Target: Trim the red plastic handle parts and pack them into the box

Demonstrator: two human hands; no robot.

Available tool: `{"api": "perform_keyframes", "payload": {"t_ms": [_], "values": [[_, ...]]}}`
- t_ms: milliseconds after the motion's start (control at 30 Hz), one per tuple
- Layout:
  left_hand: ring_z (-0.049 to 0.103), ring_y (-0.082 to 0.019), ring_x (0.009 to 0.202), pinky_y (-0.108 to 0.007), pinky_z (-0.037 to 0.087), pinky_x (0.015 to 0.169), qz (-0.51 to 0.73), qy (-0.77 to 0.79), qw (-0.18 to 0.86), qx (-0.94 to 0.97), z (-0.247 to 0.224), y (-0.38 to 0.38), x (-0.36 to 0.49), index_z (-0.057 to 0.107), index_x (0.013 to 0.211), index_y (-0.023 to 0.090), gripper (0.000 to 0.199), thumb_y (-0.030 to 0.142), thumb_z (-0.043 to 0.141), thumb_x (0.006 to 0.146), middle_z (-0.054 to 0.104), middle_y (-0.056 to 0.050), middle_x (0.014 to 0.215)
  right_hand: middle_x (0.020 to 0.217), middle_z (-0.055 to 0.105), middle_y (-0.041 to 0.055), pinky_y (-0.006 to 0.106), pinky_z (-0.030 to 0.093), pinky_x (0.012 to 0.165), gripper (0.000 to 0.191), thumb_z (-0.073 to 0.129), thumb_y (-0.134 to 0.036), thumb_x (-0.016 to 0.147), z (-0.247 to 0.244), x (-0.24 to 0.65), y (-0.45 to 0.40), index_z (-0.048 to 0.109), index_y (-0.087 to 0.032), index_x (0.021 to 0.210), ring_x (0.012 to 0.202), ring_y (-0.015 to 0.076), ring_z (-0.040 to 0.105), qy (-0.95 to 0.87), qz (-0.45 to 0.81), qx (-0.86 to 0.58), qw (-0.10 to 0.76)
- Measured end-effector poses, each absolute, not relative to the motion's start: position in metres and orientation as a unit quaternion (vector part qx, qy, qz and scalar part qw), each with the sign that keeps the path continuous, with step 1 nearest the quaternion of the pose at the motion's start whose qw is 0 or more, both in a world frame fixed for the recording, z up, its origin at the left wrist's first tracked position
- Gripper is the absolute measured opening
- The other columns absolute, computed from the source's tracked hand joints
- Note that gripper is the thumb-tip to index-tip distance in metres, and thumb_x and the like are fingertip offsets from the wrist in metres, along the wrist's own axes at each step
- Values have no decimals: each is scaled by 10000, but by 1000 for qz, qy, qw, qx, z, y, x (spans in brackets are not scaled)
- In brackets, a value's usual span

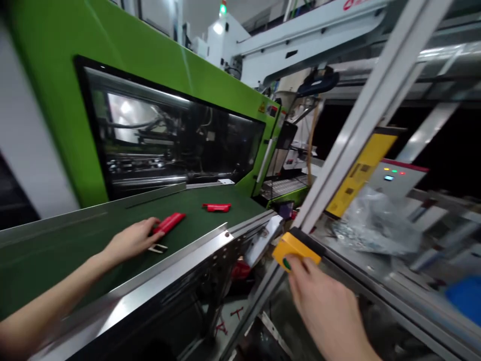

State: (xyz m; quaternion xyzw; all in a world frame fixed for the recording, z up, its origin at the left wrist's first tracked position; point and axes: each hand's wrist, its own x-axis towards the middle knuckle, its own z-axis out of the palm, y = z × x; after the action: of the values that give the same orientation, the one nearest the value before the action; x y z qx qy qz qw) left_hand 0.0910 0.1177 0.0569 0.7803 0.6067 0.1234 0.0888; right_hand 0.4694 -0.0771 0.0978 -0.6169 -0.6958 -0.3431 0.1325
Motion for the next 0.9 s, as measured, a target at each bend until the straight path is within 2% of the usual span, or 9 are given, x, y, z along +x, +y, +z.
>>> {"api": "perform_keyframes", "payload": {"t_ms": [233,333,433,500,600,667,733,800,900], "values": [[595,-219,1013,-451,485,902,189,624,155,742,46,114,100,616,1068,141,298,384,587,897,622,-84,1097,537,575,11,276,232,367,233,336,-299,936,87,479,-76,542,-208,875,372,210,557,-686,-398,-607,37],[611,-204,966,-428,504,872,256,623,213,708,51,107,97,620,1051,137,277,366,590,899,635,-75,1055,495,556,16,272,177,390,164,382,-255,910,93,474,-75,540,-215,917,351,212,540,-687,-384,-616,33],[616,-200,944,-417,513,853,351,610,274,655,59,82,88,607,1074,134,280,350,595,897,636,-72,1037,482,551,17,270,166,387,114,444,-254,891,97,462,-81,533,-222,828,336,187,527,-708,-350,-611,58],[630,-189,896,-393,525,818,413,587,329,614,63,50,77,584,1101,131,288,325,599,889,645,-69,1004,551,610,26,279,215,383,160,435,-304,907,94,441,-79,559,-229,839,375,196,559,-731,-319,-592,111],[665,-174,824,-324,532,756,484,542,423,542,64,-21,55,533,1126,131,306,293,585,872,676,-74,942,865,714,34,301,417,505,259,378,-363,950,80,386,-50,607,-245,983,638,206,673,-791,-248,-530,178],[675,-176,825,-303,524,764,520,533,461,482,63,-75,44,508,1137,138,336,331,574,870,686,-78,890,1006,698,28,285,485,669,272,367,-330,972,68,338,-16,620,-240,1019,831,174,674,-840,-182,-481,174],[678,-172,852,-293,519,785,562,535,486,402,62,-127,37,492,1172,157,376,350,584,863,681,-76,931,1050,672,46,286,494,758,254,398,-303,978,56,290,24,626,-211,1045,923,163,643,-873,-125,-445,157],[675,-165,818,-284,508,775,611,517,523,292,60,-172,34,506,1221,175,448,319,650,822,681,-67,938,1028,652,49,313,510,754,230,481,-335,965,44,247,62,619,-177,1060,891,158,623,-898,-73,-414,128],[665,-169,796,-272,485,759,643,540,508,192,52,-225,35,557,1183,178,450,307,708,779,689,-55,872,857,622,18,295,518,678,290,593,-419,912,28,206,107,623,-136,972,716,119,591,-920,-8,-380,95]]}}
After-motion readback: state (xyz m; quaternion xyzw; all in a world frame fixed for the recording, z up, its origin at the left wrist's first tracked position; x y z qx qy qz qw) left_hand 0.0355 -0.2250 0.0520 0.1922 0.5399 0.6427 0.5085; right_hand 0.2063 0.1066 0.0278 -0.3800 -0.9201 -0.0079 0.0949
